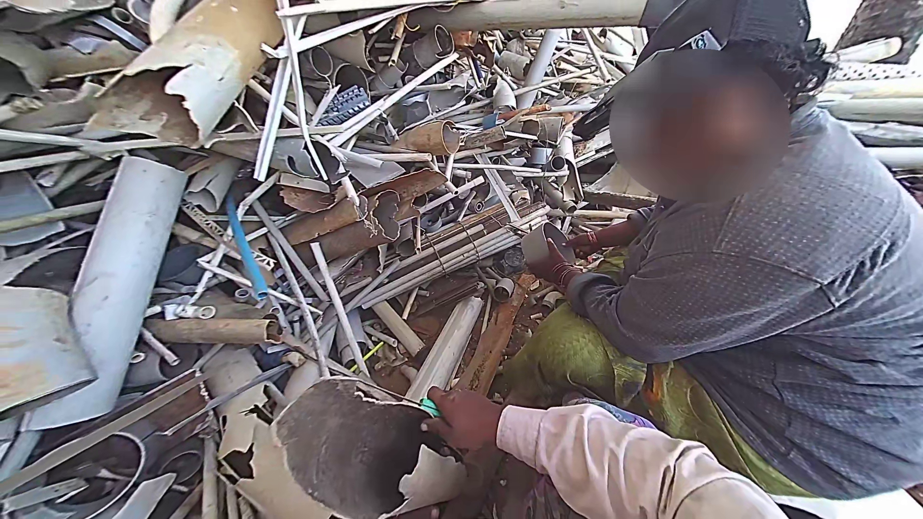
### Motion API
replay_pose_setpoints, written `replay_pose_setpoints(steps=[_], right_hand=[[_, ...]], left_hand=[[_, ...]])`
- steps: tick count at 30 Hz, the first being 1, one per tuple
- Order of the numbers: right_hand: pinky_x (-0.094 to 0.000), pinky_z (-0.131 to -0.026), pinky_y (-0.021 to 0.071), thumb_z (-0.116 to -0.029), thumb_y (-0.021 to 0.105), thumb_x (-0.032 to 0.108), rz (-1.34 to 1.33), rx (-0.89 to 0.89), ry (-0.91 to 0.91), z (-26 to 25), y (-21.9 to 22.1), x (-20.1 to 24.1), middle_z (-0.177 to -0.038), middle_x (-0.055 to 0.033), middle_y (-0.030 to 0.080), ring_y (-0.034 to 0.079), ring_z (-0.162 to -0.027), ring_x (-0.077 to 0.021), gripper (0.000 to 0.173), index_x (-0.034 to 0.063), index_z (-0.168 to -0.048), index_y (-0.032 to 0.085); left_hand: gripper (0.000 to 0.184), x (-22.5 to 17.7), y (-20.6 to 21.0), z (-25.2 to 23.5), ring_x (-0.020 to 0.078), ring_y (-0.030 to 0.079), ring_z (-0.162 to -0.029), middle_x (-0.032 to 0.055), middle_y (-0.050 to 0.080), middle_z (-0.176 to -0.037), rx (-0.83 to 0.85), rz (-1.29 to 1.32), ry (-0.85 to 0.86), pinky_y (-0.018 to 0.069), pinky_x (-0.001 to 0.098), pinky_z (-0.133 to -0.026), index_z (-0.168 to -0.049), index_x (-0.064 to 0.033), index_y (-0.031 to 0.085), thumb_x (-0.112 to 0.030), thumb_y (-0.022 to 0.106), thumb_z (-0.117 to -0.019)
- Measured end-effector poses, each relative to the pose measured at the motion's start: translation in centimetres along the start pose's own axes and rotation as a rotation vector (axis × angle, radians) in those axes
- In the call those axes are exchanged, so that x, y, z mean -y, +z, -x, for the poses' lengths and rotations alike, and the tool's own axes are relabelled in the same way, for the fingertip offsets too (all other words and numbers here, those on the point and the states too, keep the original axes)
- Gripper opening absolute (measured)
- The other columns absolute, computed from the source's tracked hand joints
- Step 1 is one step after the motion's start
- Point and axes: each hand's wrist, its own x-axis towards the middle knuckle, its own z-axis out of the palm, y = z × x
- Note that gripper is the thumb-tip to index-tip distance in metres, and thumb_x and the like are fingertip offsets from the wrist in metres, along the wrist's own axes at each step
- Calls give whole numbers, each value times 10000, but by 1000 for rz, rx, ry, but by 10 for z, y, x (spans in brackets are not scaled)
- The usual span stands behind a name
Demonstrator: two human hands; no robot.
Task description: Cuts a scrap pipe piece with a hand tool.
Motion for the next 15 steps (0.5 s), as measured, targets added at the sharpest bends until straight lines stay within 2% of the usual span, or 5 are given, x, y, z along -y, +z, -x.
replay_pose_setpoints(steps=[3,6,10,13,15], right_hand=[[-630,-949,495,-1107,488,321,5,8,6,1,1,1,-1155,-303,648,655,-1105,-455,449,-45,-1367,484],[-635,-944,498,-1106,490,337,28,26,9,1,0,1,-1153,-304,652,658,-1104,-460,464,-42,-1373,480],[-635,-923,504,-1098,499,373,52,48,-13,-1,6,0,-1128,-298,657,664,-1078,-460,487,-47,-1346,505],[-635,-923,504,-1100,491,384,60,41,-20,-1,8,3,-1137,-294,658,662,-1094,-453,492,-47,-1335,511],[-630,-926,505,-1099,496,380,67,45,-35,-1,9,6,-1142,-294,655,660,-1102,-454,486,-50,-1325,511]], left_hand=[[639,2,1,0,289,499,-1371,201,585,-1403,44,-43,-37,328,484,-1188,-1361,0,598,-382,776,-881],[680,21,12,-7,321,477,-1384,230,557,-1418,-52,-51,-21,330,509,-1178,-1393,19,554,-358,768,-869],[706,28,18,-2,301,535,-1326,228,608,-1350,-218,-24,-20,370,472,-1156,-1345,44,588,-385,797,-824],[643,11,8,4,300,459,-1409,226,539,-1449,-52,-105,-163,300,470,-1200,-1403,25,546,-355,734,-920],[599,18,11,5,288,440,-1426,221,517,-1475,-18,-117,-203,287,440,-1210,-1417,21,534,-342,686,-965]])
